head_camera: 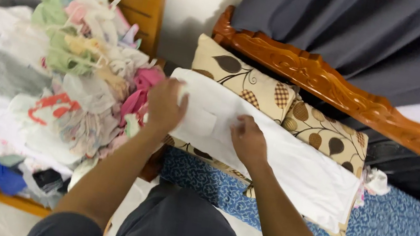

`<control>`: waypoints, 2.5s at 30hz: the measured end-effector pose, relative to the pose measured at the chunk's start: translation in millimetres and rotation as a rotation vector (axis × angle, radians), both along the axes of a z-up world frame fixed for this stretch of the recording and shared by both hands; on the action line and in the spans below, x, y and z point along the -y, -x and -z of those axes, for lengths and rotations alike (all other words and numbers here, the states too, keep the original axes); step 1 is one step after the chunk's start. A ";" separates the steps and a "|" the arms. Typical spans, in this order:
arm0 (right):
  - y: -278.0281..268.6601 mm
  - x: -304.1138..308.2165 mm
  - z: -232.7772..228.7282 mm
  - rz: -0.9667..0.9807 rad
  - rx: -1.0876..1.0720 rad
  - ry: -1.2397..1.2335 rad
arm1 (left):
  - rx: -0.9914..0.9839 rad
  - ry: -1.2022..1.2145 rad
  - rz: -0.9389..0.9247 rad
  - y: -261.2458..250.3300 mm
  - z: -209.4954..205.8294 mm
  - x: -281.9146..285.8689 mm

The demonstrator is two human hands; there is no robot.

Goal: Folding various items of clothing and placing them on a bench.

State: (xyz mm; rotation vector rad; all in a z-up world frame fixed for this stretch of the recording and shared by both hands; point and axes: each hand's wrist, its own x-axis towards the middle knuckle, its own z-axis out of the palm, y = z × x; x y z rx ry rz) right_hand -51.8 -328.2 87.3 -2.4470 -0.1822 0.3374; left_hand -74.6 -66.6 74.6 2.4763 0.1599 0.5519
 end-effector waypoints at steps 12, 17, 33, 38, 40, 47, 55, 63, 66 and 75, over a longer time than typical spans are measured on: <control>102.7 151.4 68.9 0.548 0.460 0.418 | -0.229 -0.289 0.448 15.7 43.3 24.3; 120.9 211.4 89.0 0.828 0.354 0.383 | -0.318 -0.298 0.478 14.6 37.1 18.1; 82.3 305.6 56.6 1.132 -0.133 -0.120 | -0.832 0.558 -0.049 -19.4 72.7 -57.0; 83.7 323.0 56.5 1.070 -0.285 -0.712 | -0.752 0.621 -0.035 -24.8 32.1 -46.8; 89.0 343.8 70.8 1.044 -0.335 -1.058 | -0.697 0.566 -0.031 -26.1 28.3 -43.1; 78.0 360.2 -26.7 1.054 -0.166 -1.110 | -0.403 0.791 0.082 -13.9 -30.3 12.2; 67.4 368.4 -94.3 0.825 -0.106 -0.858 | -0.604 0.543 -0.004 -7.2 14.0 40.6; 49.6 219.8 -110.7 0.727 -0.229 -0.463 | -0.645 0.612 -0.005 -5.5 1.1 31.7; 51.9 178.5 -72.8 0.545 -0.270 -0.510 | -0.702 0.606 0.009 -9.7 2.5 27.3; 57.4 181.1 1.6 0.476 -0.042 -0.165 | -0.712 0.722 0.027 -12.7 32.8 12.0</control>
